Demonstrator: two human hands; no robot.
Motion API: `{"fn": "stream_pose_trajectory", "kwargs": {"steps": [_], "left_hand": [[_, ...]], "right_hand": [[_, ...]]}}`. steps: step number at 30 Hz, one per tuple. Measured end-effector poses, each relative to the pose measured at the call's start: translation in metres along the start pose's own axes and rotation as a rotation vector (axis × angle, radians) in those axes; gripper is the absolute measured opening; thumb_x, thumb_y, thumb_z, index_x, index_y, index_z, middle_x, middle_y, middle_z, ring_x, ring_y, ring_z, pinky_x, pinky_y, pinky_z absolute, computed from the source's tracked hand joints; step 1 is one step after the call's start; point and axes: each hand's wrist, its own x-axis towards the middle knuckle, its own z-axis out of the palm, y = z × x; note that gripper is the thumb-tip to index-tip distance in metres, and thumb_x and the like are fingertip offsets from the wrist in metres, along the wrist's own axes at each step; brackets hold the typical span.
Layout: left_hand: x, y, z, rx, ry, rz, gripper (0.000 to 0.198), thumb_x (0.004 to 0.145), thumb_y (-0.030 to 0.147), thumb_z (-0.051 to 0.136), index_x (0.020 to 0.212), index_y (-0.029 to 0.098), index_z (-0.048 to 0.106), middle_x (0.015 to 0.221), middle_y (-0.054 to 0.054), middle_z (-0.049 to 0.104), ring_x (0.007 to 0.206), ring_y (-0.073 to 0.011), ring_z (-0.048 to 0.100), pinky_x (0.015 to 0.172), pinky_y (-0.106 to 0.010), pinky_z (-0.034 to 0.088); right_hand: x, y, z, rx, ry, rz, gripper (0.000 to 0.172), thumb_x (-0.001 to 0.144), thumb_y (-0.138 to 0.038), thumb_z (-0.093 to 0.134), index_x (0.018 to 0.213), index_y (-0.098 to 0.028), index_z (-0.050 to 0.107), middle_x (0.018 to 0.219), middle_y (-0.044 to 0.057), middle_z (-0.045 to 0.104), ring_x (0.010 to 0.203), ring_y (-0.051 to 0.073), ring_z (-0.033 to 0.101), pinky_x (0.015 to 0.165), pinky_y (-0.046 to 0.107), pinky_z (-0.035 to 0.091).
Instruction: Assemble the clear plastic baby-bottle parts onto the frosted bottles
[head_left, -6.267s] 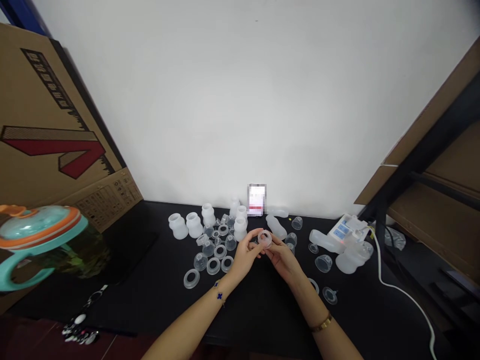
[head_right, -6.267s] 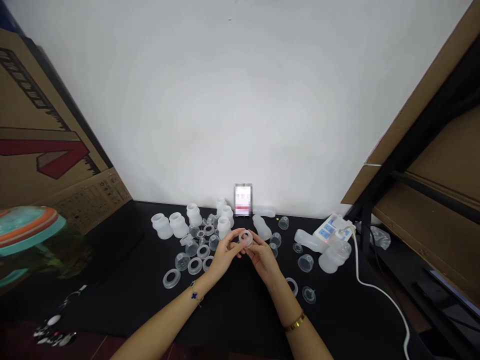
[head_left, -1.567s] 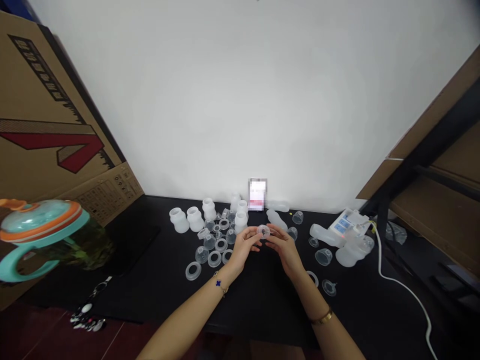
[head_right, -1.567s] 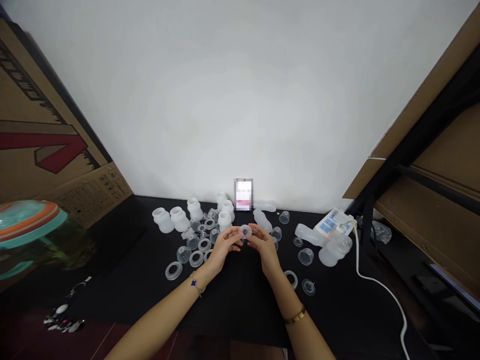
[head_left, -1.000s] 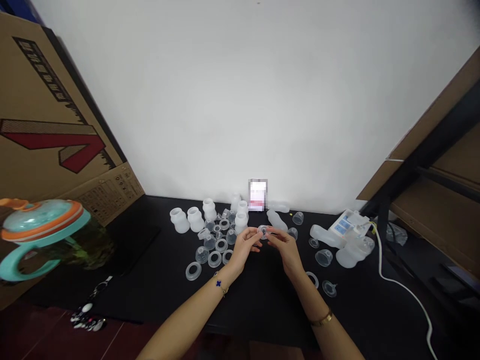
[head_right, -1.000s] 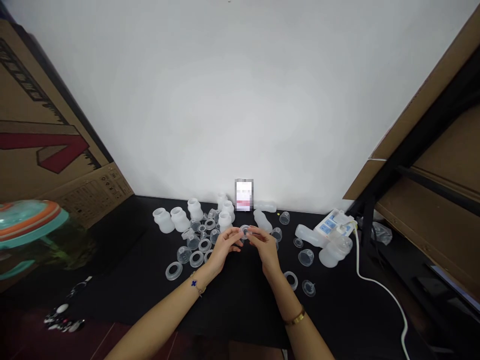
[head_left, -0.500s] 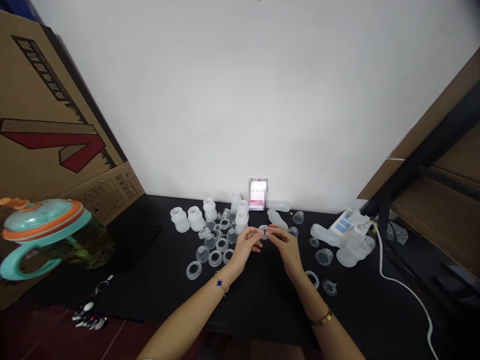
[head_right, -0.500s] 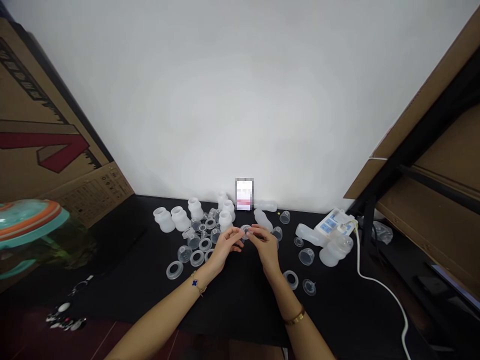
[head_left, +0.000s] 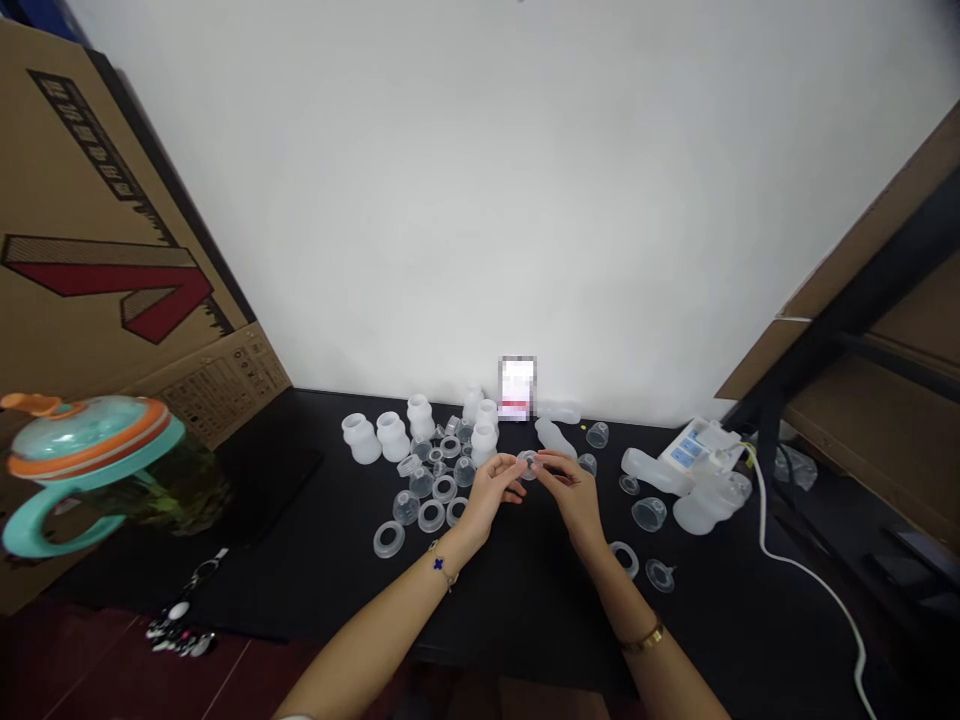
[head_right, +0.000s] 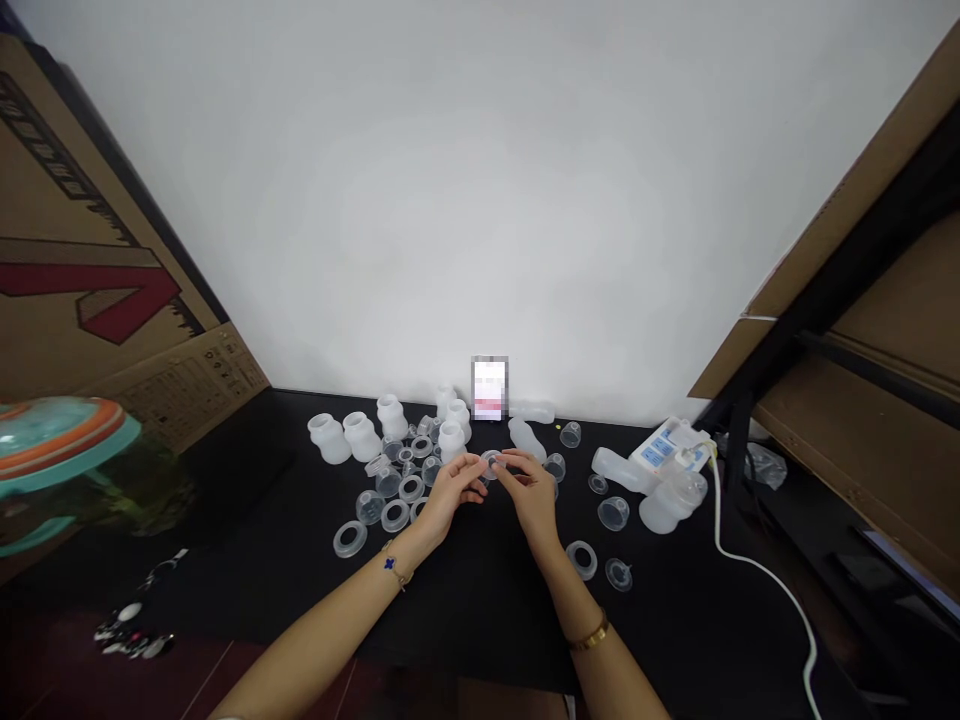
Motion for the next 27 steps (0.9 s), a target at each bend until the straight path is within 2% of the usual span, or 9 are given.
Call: {"fn": "stream_pose_trajectory", "kwargs": {"steps": [8,14,19,27], "left_hand": [[0.0011,-0.0011,-0.0008,-0.09,-0.016,-0.04,0.047,0.064,0.05,0.086,0.086,0.016,0.062,0.076,0.001,0.065,0.056,-0.0086,0.062,0.05,-0.018,0.05],[0.0024,-0.0025,-0.0043,-0.138,-0.065,-0.067,0.043,0.069,0.049,0.082,0.089,0.016,0.062,0.08,-0.001,0.066,0.058,-0.0084,0.063,0.051,-0.018,0.051],[0.0029,-0.0029,-0.0042,-0.119,-0.046,-0.027,0.042,0.073,0.05,0.078,0.093,0.017,0.061,0.085,0.0,0.064,0.058,-0.0088,0.064,0.05,-0.018,0.051],[-0.0011,-0.0002,0.0017,0.067,-0.053,0.078,0.049,0.072,0.051,0.079,0.105,0.017,0.068,0.092,-0.003,0.067,0.059,-0.0082,0.061,0.05,-0.018,0.05]], "right_hand": [[0.0003,-0.0009,0.0007,0.074,-0.003,0.037,0.019,0.067,-0.042,0.085,0.078,-0.027,0.081,0.105,0.007,0.075,0.102,0.029,0.066,0.084,0.039,0.052],[-0.0001,-0.0025,0.0012,0.08,-0.009,0.045,0.021,0.068,-0.043,0.085,0.081,-0.026,0.082,0.102,0.006,0.076,0.1,0.029,0.067,0.083,0.038,0.052],[0.0013,0.0,0.0006,0.213,0.021,0.189,0.03,0.067,-0.047,0.086,0.086,-0.024,0.082,0.098,0.006,0.076,0.091,0.026,0.067,0.071,0.034,0.054],[0.0046,0.007,-0.0035,0.496,0.013,0.4,0.035,0.061,-0.041,0.092,0.086,-0.02,0.08,0.093,0.005,0.076,0.079,0.019,0.069,0.071,0.03,0.057]]}}
